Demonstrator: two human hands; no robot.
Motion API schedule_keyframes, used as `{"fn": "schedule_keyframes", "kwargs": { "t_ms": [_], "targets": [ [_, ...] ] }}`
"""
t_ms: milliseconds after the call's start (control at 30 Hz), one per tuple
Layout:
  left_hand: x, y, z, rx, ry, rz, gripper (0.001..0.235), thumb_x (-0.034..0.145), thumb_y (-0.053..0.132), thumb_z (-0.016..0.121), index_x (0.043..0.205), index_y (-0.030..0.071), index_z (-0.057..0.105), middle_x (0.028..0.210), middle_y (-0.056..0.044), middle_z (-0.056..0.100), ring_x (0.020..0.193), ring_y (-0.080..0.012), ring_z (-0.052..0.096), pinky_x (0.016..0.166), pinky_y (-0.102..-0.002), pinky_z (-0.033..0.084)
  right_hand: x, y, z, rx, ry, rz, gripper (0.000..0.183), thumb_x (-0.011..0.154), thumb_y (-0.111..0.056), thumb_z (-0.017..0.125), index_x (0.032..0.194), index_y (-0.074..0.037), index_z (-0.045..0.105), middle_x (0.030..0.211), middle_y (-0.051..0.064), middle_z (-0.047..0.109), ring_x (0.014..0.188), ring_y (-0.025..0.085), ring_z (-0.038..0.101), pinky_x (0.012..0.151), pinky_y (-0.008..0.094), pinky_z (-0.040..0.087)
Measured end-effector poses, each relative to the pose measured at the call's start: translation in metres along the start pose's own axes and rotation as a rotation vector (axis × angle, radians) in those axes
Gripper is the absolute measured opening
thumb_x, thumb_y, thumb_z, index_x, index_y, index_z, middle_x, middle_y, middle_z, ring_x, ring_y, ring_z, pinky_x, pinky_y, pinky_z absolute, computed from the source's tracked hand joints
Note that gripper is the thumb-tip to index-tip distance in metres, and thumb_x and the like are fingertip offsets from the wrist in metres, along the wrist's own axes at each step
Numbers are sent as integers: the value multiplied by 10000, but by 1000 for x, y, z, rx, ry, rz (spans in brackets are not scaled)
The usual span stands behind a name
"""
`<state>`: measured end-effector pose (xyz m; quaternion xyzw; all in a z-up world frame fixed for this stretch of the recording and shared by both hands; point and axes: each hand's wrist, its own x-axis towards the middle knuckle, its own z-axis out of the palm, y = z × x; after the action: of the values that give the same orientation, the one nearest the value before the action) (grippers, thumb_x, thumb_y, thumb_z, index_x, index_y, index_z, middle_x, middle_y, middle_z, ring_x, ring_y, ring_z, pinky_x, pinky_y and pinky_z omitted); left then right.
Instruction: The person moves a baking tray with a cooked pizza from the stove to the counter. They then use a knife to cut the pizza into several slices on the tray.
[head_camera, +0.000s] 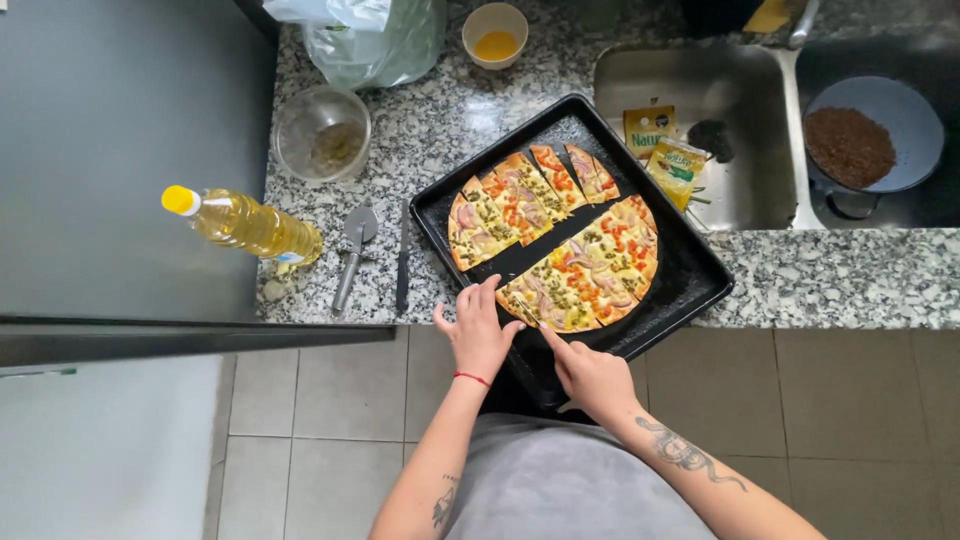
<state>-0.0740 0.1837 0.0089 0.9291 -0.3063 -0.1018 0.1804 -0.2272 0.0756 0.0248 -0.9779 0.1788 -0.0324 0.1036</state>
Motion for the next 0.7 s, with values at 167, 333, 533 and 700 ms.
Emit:
{"fn": "schedule_keyframes", "kwargs": {
  "t_ms": [167,333,533,700],
  "targets": [
    [6,-6,-10,160,-3,36,611,693,257,772,1213,207,455,1133,5,551,1207,-176,374,983,-624,68,-1,-7,3,25,-77,4,534,816,-290,504,1339,-350,417,685,-19,591,569,233,655,492,354,531],
    [22,-19,6,276,-50,111,531,691,285,772,1123,208,473,1039,7,559,1182,-175,384,987,-617,78,-12,-20,-15,46,-135,101,542,820,-280,504,1348,-355,409,698,-12,605,601,234,663,525,355,538],
    [32,-26,9,254,-111,111,443,707,279,767,1045,223,486,976,16,580,1131,-171,404,1010,-589,81,-24,-36,-31,161,-166,250,508,834,-237,512,1324,-357,454,705,-37,646,597,196,668,545,304,546],
    [37,-33,17,218,-80,150,439,665,313,788,989,229,505,945,21,568,1098,-177,408,1000,-566,124,-34,-37,-30,77,-97,258,513,838,-266,497,1333,-380,427,738,-18,636,624,236,659,572,371,549]
  ]
}}
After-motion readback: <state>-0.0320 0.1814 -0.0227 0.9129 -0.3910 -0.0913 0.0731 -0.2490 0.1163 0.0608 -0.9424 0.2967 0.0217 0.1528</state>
